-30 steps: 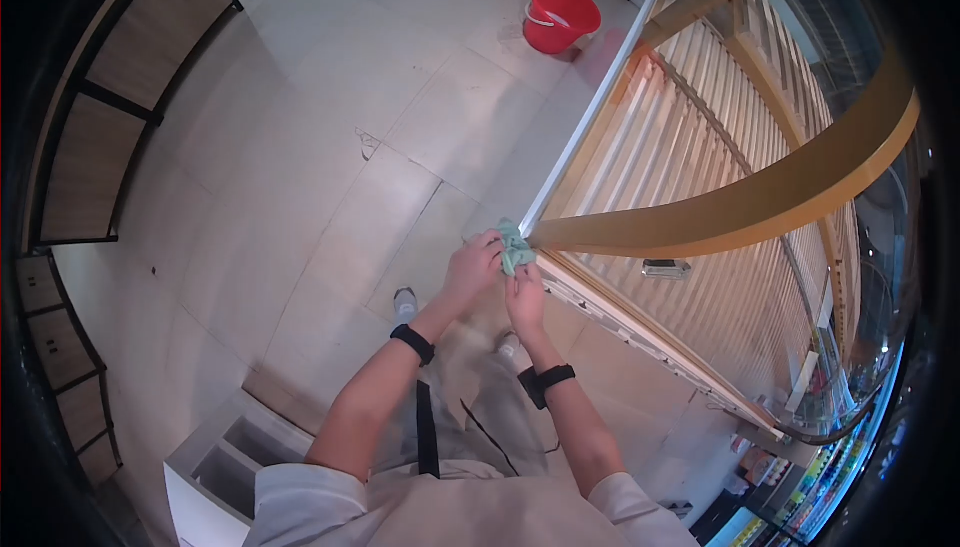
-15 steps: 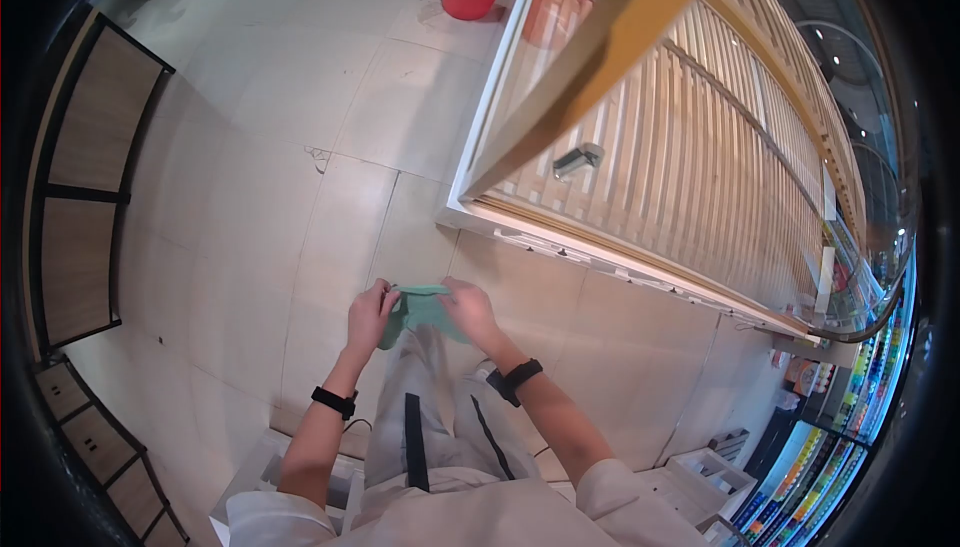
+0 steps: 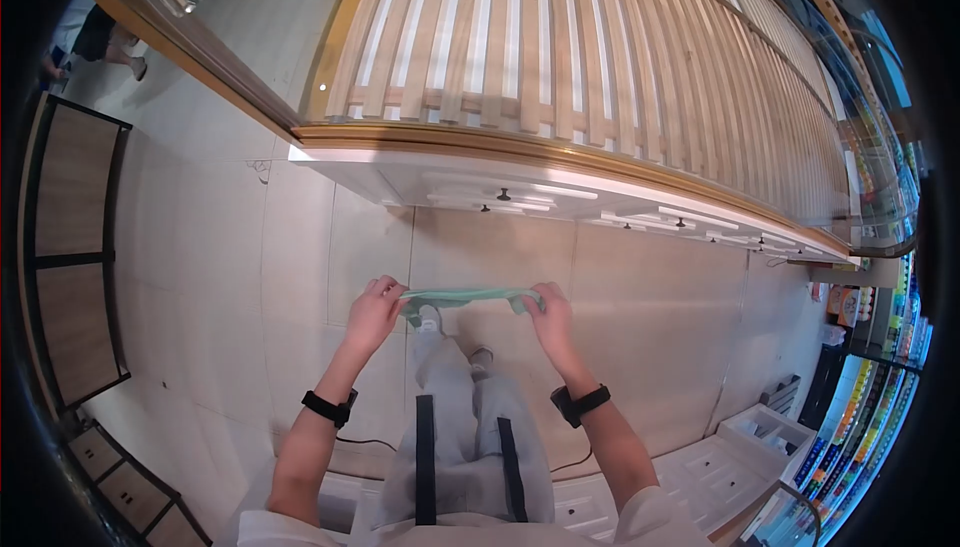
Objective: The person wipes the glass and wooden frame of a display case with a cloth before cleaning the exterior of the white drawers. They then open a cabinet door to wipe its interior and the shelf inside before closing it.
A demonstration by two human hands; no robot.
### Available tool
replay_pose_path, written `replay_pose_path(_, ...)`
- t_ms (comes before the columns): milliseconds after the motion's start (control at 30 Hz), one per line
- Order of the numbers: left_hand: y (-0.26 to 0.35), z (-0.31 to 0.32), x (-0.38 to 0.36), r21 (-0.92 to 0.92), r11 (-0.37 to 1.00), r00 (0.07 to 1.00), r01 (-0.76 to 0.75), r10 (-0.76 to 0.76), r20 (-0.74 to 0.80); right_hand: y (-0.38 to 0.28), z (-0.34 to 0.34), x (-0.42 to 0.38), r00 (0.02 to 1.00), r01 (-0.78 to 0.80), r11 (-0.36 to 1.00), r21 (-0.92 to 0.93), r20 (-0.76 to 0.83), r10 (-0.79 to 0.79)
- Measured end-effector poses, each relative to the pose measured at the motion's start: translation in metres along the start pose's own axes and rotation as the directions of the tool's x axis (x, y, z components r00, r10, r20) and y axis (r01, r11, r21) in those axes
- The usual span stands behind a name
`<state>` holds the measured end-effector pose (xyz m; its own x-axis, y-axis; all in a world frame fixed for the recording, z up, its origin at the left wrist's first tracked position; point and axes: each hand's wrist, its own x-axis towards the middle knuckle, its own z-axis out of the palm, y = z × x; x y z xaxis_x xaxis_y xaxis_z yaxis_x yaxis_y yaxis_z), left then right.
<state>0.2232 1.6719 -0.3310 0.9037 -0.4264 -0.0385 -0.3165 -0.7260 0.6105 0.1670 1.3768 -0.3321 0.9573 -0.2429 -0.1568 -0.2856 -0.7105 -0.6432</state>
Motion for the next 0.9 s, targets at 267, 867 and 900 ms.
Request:
replay_pose_path(267, 0.000, 0.026, 0.042, -0.588, 0.715, 0.898, 0.377, -0.439, 0.042, -0.011, 0.022, 0.039, 0.953, -0.278, 0.846, 0.456, 0.018, 0.303)
replay_pose_path(867, -0.055, 0.091, 0.156, 0.247, 0.894, 0.540, -0.374, 0.427, -0.725, -0.040, 0.135, 0.161, 0.308, 0.798, 0.484, -0.360, -0.446, -0.840)
replay_pose_path(900, -0.053, 0.098, 0.159, 0.186, 0.907, 0.511, -0.379, 0.372, -0.774, -0.039, 0.136, 0.164, 0.282, 0.798, 0.466, -0.381, -0.446, -0.849)
